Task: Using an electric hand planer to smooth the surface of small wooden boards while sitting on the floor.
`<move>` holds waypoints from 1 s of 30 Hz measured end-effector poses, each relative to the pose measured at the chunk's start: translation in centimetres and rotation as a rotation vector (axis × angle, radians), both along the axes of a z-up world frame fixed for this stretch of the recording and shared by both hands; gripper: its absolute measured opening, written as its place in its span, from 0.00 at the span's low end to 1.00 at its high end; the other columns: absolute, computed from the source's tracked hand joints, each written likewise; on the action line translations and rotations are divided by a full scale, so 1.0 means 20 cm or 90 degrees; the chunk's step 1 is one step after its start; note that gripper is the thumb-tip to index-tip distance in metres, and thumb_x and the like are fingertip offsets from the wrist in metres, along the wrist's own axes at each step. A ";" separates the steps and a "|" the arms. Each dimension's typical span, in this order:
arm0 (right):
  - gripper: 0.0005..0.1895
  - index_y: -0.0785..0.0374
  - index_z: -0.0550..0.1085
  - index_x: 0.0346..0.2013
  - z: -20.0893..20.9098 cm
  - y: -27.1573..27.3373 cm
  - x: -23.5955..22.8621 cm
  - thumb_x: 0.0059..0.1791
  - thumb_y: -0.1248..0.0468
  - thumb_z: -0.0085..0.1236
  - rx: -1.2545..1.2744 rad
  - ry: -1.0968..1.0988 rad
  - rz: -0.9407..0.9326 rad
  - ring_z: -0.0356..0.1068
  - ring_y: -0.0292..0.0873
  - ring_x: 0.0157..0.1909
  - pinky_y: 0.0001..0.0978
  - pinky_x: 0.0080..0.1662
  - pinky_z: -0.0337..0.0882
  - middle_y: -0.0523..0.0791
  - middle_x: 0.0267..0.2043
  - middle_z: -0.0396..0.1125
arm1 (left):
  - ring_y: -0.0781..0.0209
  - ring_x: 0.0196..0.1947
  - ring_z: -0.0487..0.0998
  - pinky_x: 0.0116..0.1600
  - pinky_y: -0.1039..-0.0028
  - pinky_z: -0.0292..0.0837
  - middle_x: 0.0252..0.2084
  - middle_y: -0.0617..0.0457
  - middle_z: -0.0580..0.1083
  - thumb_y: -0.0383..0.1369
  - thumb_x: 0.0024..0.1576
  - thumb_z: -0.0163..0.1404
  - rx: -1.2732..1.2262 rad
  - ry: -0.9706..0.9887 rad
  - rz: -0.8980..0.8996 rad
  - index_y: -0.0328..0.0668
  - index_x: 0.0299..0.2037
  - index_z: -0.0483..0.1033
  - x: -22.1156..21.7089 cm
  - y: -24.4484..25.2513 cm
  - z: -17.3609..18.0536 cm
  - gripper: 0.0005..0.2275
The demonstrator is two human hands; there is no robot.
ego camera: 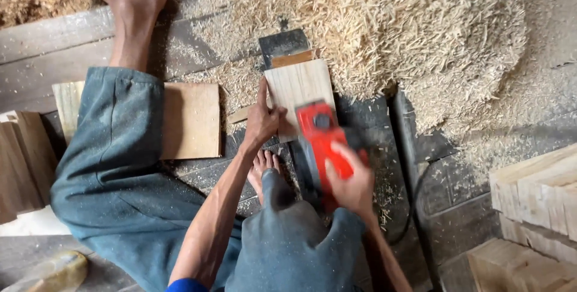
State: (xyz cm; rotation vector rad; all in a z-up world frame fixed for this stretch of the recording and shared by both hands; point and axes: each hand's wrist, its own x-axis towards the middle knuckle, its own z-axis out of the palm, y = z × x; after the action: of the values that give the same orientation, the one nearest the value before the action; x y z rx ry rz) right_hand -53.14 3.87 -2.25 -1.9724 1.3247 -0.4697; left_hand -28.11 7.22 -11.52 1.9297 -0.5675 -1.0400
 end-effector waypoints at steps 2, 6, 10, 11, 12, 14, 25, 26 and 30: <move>0.27 0.39 0.82 0.57 -0.08 0.15 -0.13 0.42 0.46 0.72 0.045 0.106 -0.061 0.77 0.56 0.52 0.50 0.63 0.72 0.52 0.44 0.79 | 0.34 0.50 0.84 0.57 0.48 0.79 0.47 0.26 0.80 0.36 0.65 0.56 0.009 -0.004 -0.009 0.55 0.82 0.39 0.00 0.00 0.03 0.40; 0.31 0.25 0.79 0.56 -0.13 0.18 -0.16 0.37 0.37 0.70 0.115 0.259 -0.116 0.78 0.56 0.49 0.52 0.62 0.74 0.51 0.40 0.80 | 0.34 0.52 0.84 0.57 0.47 0.77 0.48 0.26 0.80 0.37 0.66 0.53 0.013 0.006 -0.040 0.52 0.82 0.39 0.03 -0.01 0.03 0.39; 0.22 0.31 0.82 0.53 -0.02 -0.04 0.11 0.43 0.51 0.71 0.066 0.101 -0.011 0.79 0.45 0.49 0.42 0.56 0.78 0.46 0.42 0.80 | 0.33 0.51 0.82 0.56 0.47 0.76 0.43 0.32 0.82 0.35 0.69 0.46 -0.020 0.008 -0.020 0.57 0.80 0.50 -0.01 0.13 -0.03 0.29; 0.20 0.40 0.82 0.53 0.00 -0.12 0.19 0.46 0.56 0.69 0.036 0.028 0.042 0.78 0.47 0.52 0.42 0.57 0.76 0.47 0.46 0.79 | 0.34 0.50 0.83 0.57 0.49 0.77 0.42 0.33 0.82 0.34 0.69 0.46 -0.029 0.020 -0.014 0.56 0.79 0.55 -0.03 0.16 0.00 0.27; 0.17 0.49 0.82 0.53 0.01 -0.20 0.28 0.48 0.62 0.67 0.006 -0.046 0.096 0.77 0.48 0.55 0.41 0.58 0.75 0.48 0.51 0.79 | 0.35 0.49 0.84 0.58 0.50 0.77 0.42 0.35 0.83 0.33 0.69 0.46 -0.039 0.031 -0.007 0.56 0.78 0.59 -0.04 0.20 0.04 0.26; 0.17 0.52 0.82 0.54 -0.02 -0.35 0.47 0.50 0.62 0.67 -0.004 -0.070 0.107 0.77 0.50 0.56 0.42 0.58 0.74 0.48 0.52 0.78 | 0.37 0.50 0.83 0.59 0.50 0.76 0.44 0.36 0.83 0.34 0.67 0.49 -0.047 0.011 -0.003 0.52 0.78 0.59 -0.09 0.18 -0.06 0.27; 0.18 0.56 0.77 0.57 0.02 -0.64 0.80 0.52 0.69 0.63 -0.051 -0.207 0.163 0.71 0.40 0.15 0.27 0.16 0.68 0.57 0.44 0.76 | 0.43 0.47 0.84 0.57 0.54 0.77 0.41 0.42 0.84 0.30 0.63 0.51 -0.115 -0.084 0.018 0.43 0.74 0.64 -0.09 0.15 -0.17 0.26; 0.18 0.57 0.78 0.57 0.03 -0.55 0.68 0.52 0.68 0.64 -0.047 -0.174 0.157 0.71 0.44 0.25 0.32 0.26 0.68 0.56 0.47 0.76 | 0.41 0.54 0.81 0.59 0.52 0.76 0.50 0.44 0.80 0.27 0.62 0.49 -0.109 -0.165 0.002 0.45 0.74 0.64 -0.07 0.14 -0.21 0.27; 0.19 0.63 0.80 0.56 0.07 -0.15 0.20 0.50 0.63 0.65 -0.031 -0.049 0.127 0.72 0.57 0.63 0.49 0.65 0.68 0.55 0.57 0.75 | 0.43 0.78 0.55 0.77 0.54 0.55 0.76 0.46 0.62 0.25 0.66 0.40 -0.103 -0.574 -0.230 0.45 0.73 0.68 0.13 0.01 0.00 0.23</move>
State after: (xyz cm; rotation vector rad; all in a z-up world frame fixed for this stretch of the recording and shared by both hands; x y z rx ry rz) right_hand -49.13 0.92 -0.81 -2.0803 1.0657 -0.4804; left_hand -25.51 7.36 -11.49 2.1287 -1.4864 -0.2387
